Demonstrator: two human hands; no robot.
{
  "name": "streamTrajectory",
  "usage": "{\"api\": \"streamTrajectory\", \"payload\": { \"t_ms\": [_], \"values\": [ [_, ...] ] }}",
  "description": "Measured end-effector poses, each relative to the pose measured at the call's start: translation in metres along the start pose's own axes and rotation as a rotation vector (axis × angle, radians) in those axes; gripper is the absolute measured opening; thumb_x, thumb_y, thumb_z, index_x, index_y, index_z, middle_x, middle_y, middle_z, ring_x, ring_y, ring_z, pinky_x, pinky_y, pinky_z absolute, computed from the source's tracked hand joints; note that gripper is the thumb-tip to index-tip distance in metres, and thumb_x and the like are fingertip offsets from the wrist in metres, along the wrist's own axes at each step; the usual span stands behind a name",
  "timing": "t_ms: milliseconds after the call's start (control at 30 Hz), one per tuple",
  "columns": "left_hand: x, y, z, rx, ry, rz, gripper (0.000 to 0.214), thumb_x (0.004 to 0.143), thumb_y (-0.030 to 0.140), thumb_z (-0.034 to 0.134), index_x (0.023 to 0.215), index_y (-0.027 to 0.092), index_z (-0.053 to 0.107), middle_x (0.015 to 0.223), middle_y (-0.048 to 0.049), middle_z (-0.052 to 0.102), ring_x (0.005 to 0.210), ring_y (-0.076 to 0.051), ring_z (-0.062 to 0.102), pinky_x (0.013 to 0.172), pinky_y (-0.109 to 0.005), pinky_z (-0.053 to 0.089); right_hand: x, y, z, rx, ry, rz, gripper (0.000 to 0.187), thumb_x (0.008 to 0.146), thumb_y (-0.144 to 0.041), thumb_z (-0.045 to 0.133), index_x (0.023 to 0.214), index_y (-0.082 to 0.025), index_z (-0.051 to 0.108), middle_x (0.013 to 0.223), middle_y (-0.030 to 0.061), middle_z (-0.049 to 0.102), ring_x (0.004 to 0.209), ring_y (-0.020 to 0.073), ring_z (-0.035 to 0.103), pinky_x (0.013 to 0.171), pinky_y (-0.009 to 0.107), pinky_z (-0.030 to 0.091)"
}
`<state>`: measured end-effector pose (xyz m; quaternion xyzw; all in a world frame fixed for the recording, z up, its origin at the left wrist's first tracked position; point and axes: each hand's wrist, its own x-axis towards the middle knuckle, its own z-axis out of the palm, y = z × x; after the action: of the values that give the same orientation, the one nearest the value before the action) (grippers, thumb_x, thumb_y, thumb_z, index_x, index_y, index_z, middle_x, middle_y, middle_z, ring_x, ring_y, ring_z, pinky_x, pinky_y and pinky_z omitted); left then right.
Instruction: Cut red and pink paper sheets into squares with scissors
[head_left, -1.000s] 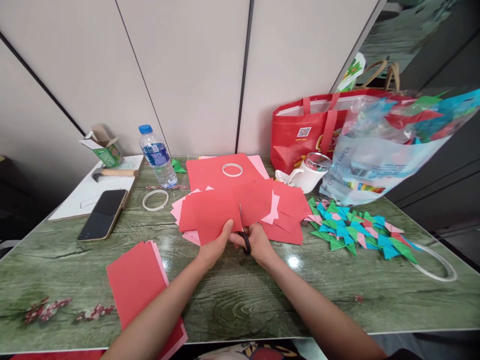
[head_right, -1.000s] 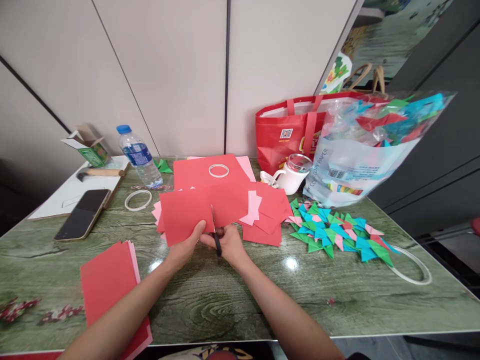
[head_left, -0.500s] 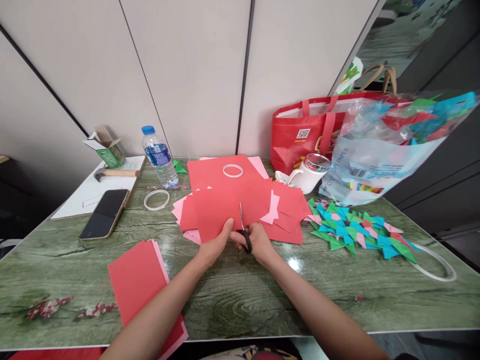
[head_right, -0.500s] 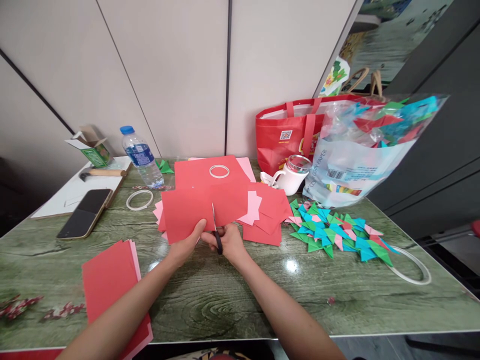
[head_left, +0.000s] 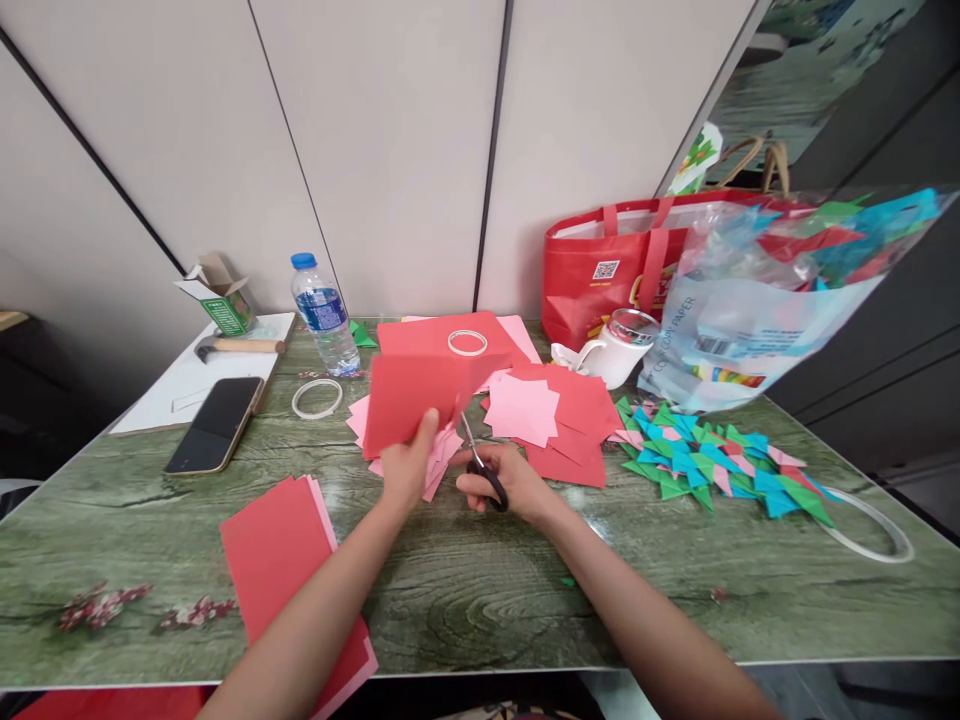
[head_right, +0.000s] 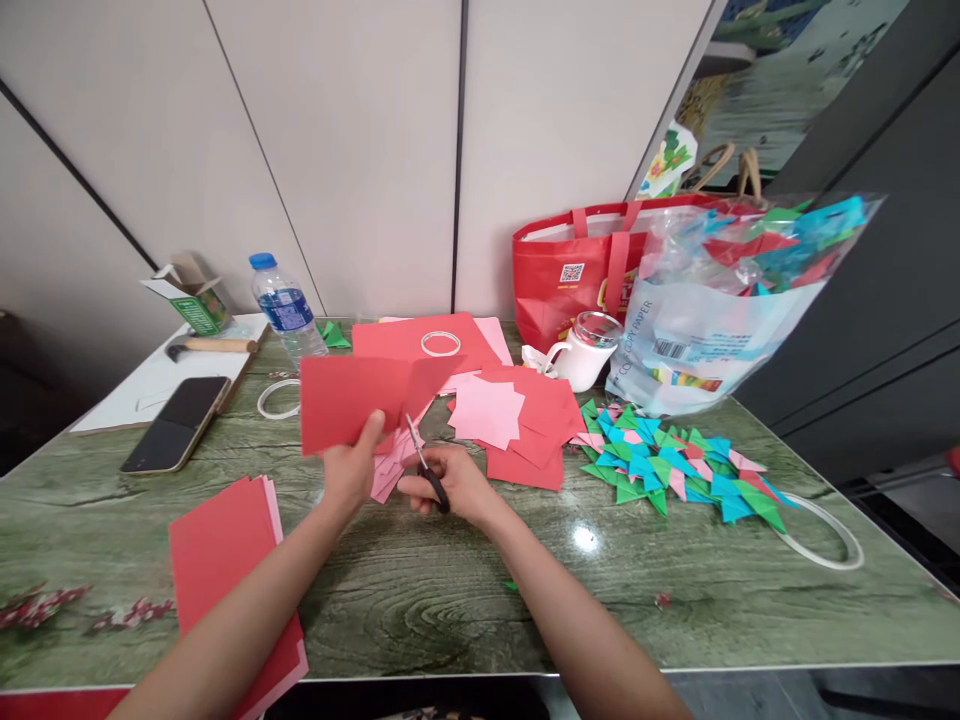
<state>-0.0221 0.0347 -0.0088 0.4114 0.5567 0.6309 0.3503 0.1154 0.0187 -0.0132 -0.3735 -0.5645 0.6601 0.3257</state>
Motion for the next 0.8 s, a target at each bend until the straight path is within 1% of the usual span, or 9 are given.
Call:
{"api": "streamTrajectory", "payload": {
  "t_ms": [67, 133, 200, 267, 367, 467, 533, 667, 800],
  "values": [
    [0.012, 0.0, -0.003, -0.215, 0.07, 0.027, 0.033, 0.063, 0.038, 0.061, 0.085, 0.015, 0.059, 0.089, -0.006, 0.064, 0.085, -0.017, 0.059, 0.074, -0.028, 0.046, -0.005, -0.004, -0.005, 0.007, -0.194, 0.004, 0.039, 0.061, -0.038, 0.067, 0.088, -0.012, 0.059, 0.05, -0.0025, 0.057, 0.04, 0.0081, 0.05, 0.041, 0.02, 0.039],
    [0.021, 0.002, -0.006, -0.309, 0.038, -0.05, 0.026, 0.06, 0.035, 0.064, 0.072, 0.013, 0.058, 0.068, -0.0018, 0.063, 0.064, -0.012, 0.059, 0.063, -0.024, 0.047, -0.011, -0.007, -0.011, 0.081, -0.345, -0.035, 0.039, 0.059, -0.041, 0.068, 0.085, -0.014, 0.059, 0.051, -0.0018, 0.058, 0.04, 0.0085, 0.05, 0.042, 0.021, 0.04],
    [0.025, 0.006, -0.01, -0.382, -0.082, -0.158, 0.02, 0.06, 0.031, 0.063, 0.06, 0.014, 0.053, 0.052, 0.0037, 0.057, 0.049, -0.007, 0.053, 0.054, -0.019, 0.043, -0.014, -0.01, -0.02, 0.248, -0.332, -0.142, 0.042, 0.056, -0.049, 0.067, 0.081, -0.017, 0.058, 0.045, -0.0059, 0.053, 0.035, 0.0067, 0.043, 0.045, 0.023, 0.042],
    [0.026, 0.01, -0.015, -0.403, -0.22, -0.257, 0.021, 0.061, 0.029, 0.06, 0.051, 0.015, 0.047, 0.043, 0.006, 0.049, 0.039, -0.004, 0.045, 0.044, -0.017, 0.038, -0.014, -0.013, -0.029, 0.439, -0.139, -0.252, 0.042, 0.054, -0.056, 0.064, 0.077, -0.022, 0.055, 0.038, -0.0114, 0.039, 0.032, 0.0045, 0.032, 0.045, 0.023, 0.043],
    [0.024, 0.015, -0.021, -0.363, -0.448, -0.38, 0.03, 0.061, 0.028, 0.059, 0.041, 0.016, 0.04, 0.03, 0.006, 0.037, 0.029, -0.006, 0.037, 0.034, -0.019, 0.03, -0.008, -0.018, -0.041, 0.606, 0.274, -0.32, 0.034, 0.061, -0.052, 0.061, 0.078, -0.024, 0.052, 0.043, -0.0124, 0.03, 0.034, 0.0034, 0.027, 0.048, 0.02, 0.043],
    [0.022, 0.015, -0.026, -0.318, -0.628, -0.473, 0.036, 0.06, 0.029, 0.059, 0.035, 0.017, 0.035, 0.024, 0.0071, 0.026, 0.023, -0.006, 0.031, 0.031, -0.02, 0.027, 0.001, -0.018, -0.043, 0.524, 0.49, -0.256, 0.03, 0.064, -0.046, 0.061, 0.08, -0.022, 0.053, 0.049, -0.0092, 0.042, 0.041, 0.005, 0.039, 0.054, 0.022, 0.045],
    [0.022, 0.014, -0.027, -0.286, -0.685, -0.528, 0.032, 0.058, 0.027, 0.062, 0.038, 0.016, 0.04, 0.026, 0.0075, 0.029, 0.023, -0.004, 0.027, 0.031, -0.019, 0.026, 0.004, -0.015, -0.038, 0.374, 0.545, -0.198, 0.029, 0.065, -0.042, 0.063, 0.079, -0.018, 0.055, 0.053, -0.0054, 0.051, 0.046, 0.0077, 0.047, 0.05, 0.022, 0.044],
    [0.023, 0.014, -0.026, -0.222, -0.739, -0.621, 0.019, 0.057, 0.026, 0.067, 0.054, 0.012, 0.054, 0.04, 0.0029, 0.049, 0.029, -0.004, 0.036, 0.033, -0.017, 0.027, 0.003, -0.008, -0.025, 0.31, 0.298, -0.167, 0.023, 0.065, -0.036, 0.065, 0.074, -0.016, 0.059, 0.064, -0.0001, 0.062, 0.055, 0.0123, 0.055, 0.051, 0.023, 0.045],
    [0.025, 0.013, -0.024, -0.411, -0.726, -0.594, 0.039, 0.064, 0.051, 0.057, 0.07, 0.012, 0.06, 0.048, -0.0011, 0.055, 0.043, -0.01, 0.051, 0.042, -0.02, 0.038, 0.003, -0.006, -0.022, 0.559, 0.176, -0.116, 0.028, 0.058, -0.021, 0.071, 0.084, -0.016, 0.062, 0.081, 0.0025, 0.068, 0.072, 0.0187, 0.062, 0.063, 0.028, 0.049]
  ]
}}
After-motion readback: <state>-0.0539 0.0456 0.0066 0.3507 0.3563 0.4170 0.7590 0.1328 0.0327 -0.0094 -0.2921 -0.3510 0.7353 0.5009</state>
